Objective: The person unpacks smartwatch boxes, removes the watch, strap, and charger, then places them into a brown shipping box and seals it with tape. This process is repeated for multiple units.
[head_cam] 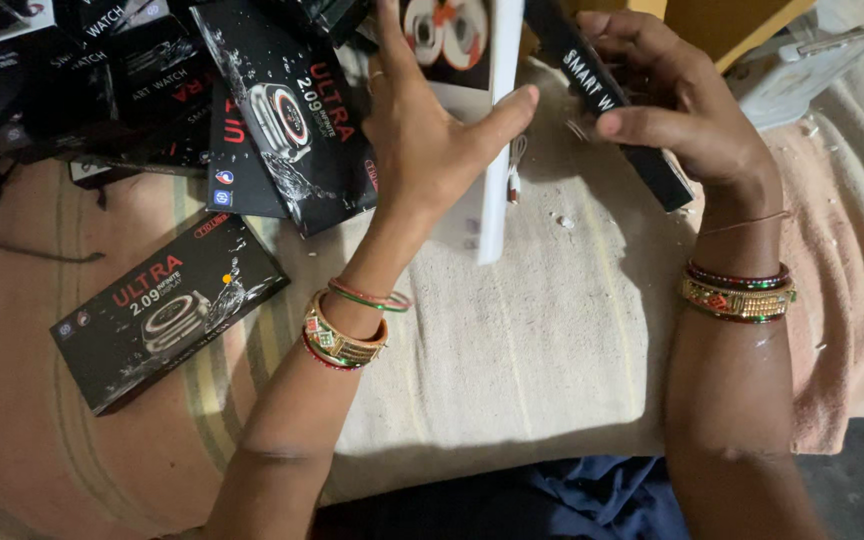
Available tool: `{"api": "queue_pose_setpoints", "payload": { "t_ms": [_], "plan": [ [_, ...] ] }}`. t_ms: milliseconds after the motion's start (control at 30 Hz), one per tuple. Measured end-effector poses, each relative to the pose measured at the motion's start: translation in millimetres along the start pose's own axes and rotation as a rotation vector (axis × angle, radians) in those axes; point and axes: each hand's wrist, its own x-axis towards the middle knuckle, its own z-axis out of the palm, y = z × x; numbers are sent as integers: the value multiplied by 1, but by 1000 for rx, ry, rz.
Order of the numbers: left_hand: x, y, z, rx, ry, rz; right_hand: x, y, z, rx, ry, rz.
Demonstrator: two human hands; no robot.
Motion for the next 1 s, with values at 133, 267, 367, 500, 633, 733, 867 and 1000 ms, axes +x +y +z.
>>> {"api": "queue_pose_setpoints", "payload": {
  "t_ms": [133, 267, 367, 500, 633, 733, 867, 1000],
  "plan": [
    [5, -6, -16, -153, -33, 12, -1, -1, -1, -306, -22, -56],
    [-2, -24, -26, -422, 25, 190, -2, 3, 4, -626, 36, -32],
    [-7, -39, -37, -832, 56, 136, -2, 2, 9, -760, 109, -62],
    [-7, -50, -58, -1197, 31, 37, -18, -1, 24, -776, 243, -148],
    [1, -51, -66, -1359, -28, -82, -27, -2, 39, -1079, 392, -368],
    [3, -49, -63, -1410, -41, -161, -26, 0, 53, -1344, 456, -468],
    [3, -47, -65, -1360, -68, -154, -27, -1, 76, -1260, 381, -493],
    [3, -44, -74, -1408, -73, -184, -28, -16, 101, -1101, 241, -533]
  ]
}}
